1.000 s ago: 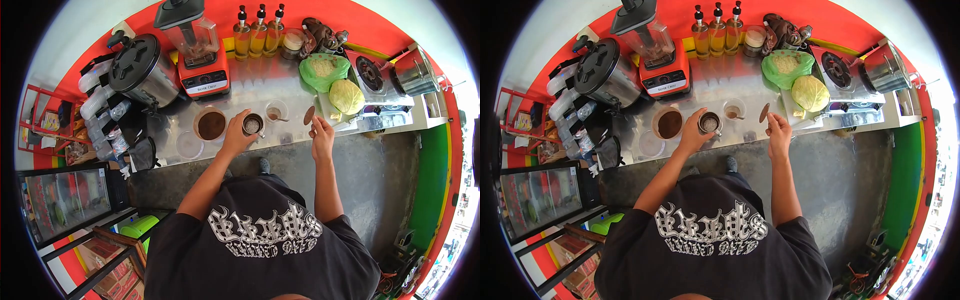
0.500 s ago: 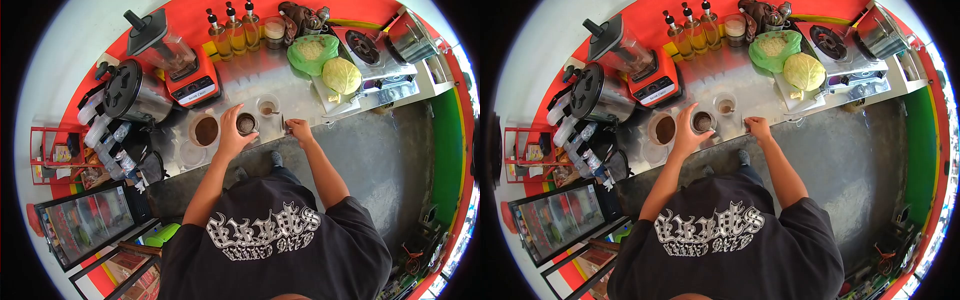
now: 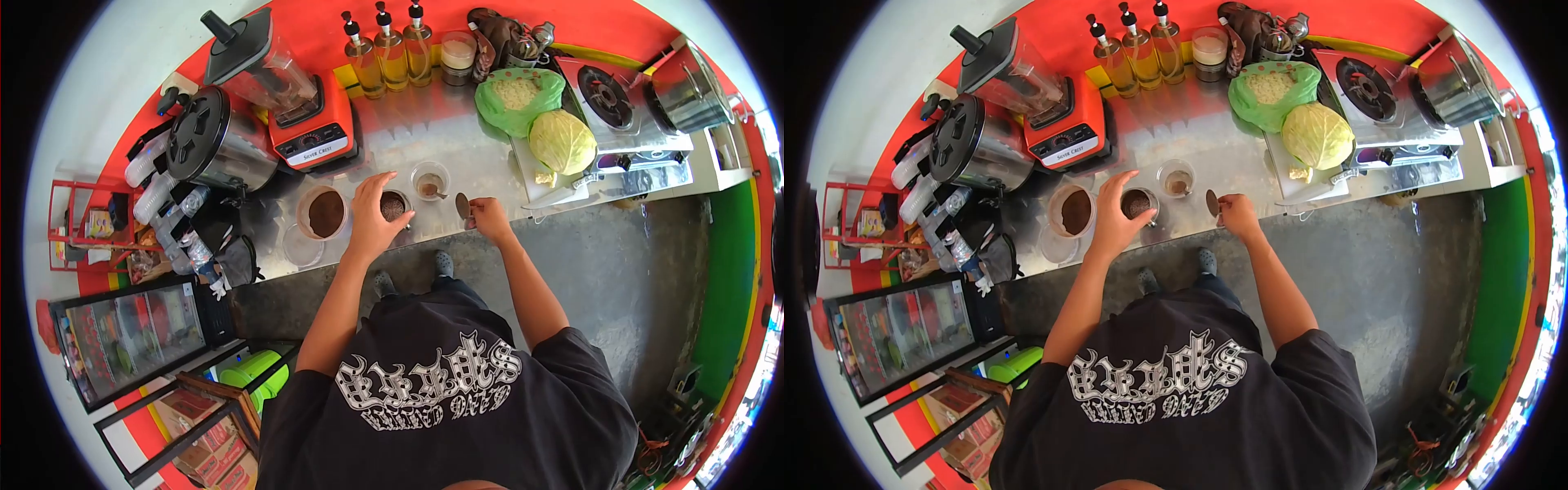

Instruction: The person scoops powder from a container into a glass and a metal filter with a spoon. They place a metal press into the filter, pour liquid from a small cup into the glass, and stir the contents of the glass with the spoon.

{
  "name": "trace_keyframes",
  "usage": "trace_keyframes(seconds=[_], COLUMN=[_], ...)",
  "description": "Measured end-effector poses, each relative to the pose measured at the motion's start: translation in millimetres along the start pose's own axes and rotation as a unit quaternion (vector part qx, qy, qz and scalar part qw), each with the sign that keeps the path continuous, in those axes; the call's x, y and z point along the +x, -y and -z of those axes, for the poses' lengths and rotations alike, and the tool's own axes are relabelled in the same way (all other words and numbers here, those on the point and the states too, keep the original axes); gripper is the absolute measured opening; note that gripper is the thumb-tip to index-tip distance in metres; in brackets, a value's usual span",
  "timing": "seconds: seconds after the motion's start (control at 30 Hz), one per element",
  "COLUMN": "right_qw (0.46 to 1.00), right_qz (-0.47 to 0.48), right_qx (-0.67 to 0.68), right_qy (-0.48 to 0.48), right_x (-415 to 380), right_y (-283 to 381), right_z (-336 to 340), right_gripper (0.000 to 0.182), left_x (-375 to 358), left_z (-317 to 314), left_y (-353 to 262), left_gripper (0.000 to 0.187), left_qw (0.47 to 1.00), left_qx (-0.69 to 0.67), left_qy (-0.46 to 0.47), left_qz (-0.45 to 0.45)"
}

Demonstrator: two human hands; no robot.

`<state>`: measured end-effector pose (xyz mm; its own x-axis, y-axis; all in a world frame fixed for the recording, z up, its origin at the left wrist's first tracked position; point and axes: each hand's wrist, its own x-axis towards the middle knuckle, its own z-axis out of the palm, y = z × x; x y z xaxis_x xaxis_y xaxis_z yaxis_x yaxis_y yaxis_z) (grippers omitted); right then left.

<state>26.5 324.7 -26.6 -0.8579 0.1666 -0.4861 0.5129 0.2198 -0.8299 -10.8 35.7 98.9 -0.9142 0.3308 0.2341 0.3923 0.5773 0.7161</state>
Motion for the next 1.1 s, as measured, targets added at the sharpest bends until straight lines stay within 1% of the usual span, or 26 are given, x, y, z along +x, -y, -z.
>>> trace_keyframes(seconds=[0.07,0.1,0.17,0.2,0.23,0.27,0.3,0.37,0.4,0.47,0.6,0.67,0.7,0.77,0.8,0.87,0.9,0.97,1.0,1.1], right_qw=[0.984,0.984,0.974,0.974,0.942,0.897,0.896,0.94,0.939,0.964,0.96,0.96,0.959,0.96,0.958,0.946,0.944,0.914,0.913,0.885], right_qz=[0.107,0.107,0.152,0.153,0.191,0.228,0.23,0.24,0.242,0.222,0.226,0.261,0.263,0.275,0.28,0.31,0.315,0.386,0.387,0.437], right_qx=[-0.141,-0.144,-0.166,-0.169,-0.272,-0.371,-0.374,-0.242,-0.244,-0.136,-0.132,-0.086,-0.088,-0.049,-0.054,-0.084,-0.087,-0.106,-0.108,-0.148], right_qy=[-0.018,-0.01,-0.006,0.0,-0.037,-0.073,-0.069,-0.036,-0.032,0.06,0.096,0.046,0.051,-0.009,-0.006,-0.039,-0.035,-0.072,-0.067,-0.064], right_x=[-2.6,-3.7,-3.9,-2.3,-1.4,-0.2,-4.3,-24.7,-34.9,-50.1,-46.5,-42.4,-40.0,-33.1,-32.8,-34.5,-35.5,-38.2,-39.6,-45.9], right_y=[5.2,7.9,14.9,16.3,17.3,19.0,29.3,66.2,83.2,108.0,103.7,96.1,93.0,90.0,93.1,99.4,102.1,106.6,109.0,119.5], right_z=[9.6,13.7,20.1,21.7,23.3,25.1,26.0,23.8,22.4,15.0,-13.3,-27.5,-34.2,-41.1,-41.2,-39.6,-37.3,-32.2,-28.1,-15.2], right_gripper=[0.027,0.027,0.029,0.029,0.03,0.031,0.031,0.037,0.037,0.038,0.035,0.027,0.027,0.02,0.02,0.017,0.017,0.016,0.016,0.017], left_x=[-4.0,-5.7,-9.8,-11.5,-13.2,-14.5,-16.1,-19.0,-20.6,-24.0,-29.8,-32.1,-33.6,-34.4,-35.8,-37.6,-39.2,-41.8,-42.8,-47.2], left_z=[2.7,3.3,5.0,5.6,5.6,5.3,5.2,4.3,4.0,3.3,2.6,5.9,7.1,8.0,9.7,11.8,12.4,13.1,13.6,15.2], left_y=[0.1,0.8,1.6,1.3,0.7,0.1,-0.4,-0.8,-0.8,-0.5,-4.4,-6.5,-6.7,-8.1,-8.7,-7.2,-5.4,-2.5,-0.7,2.0], left_gripper=[0.079,0.079,0.078,0.077,0.077,0.077,0.076,0.075,0.074,0.073,0.071,0.071,0.071,0.071,0.071,0.071,0.071,0.07,0.069,0.068], left_qw=[1.0,0.999,0.999,0.999,0.998,0.998,0.998,0.997,0.996,0.996,0.993,0.993,0.993,0.991,0.991,0.99,0.99,0.99,0.989,0.987], left_qx=[0.007,0.005,0.005,0.01,0.014,0.014,0.011,0.008,0.007,0.008,0.003,0.004,0.005,0.002,0.005,0.007,0.008,0.011,-0.007,-0.029], left_qy=[-0.016,-0.025,-0.038,-0.046,-0.053,-0.057,-0.063,-0.074,-0.078,-0.086,-0.099,-0.101,-0.1,-0.108,-0.108,-0.116,-0.118,-0.125,-0.125,-0.134], left_qz=[0.023,0.018,0.019,0.017,0.014,0.018,0.023,0.03,0.032,0.037,0.057,0.068,0.07,0.072,0.073,0.075,0.071,0.072,0.078,0.088])
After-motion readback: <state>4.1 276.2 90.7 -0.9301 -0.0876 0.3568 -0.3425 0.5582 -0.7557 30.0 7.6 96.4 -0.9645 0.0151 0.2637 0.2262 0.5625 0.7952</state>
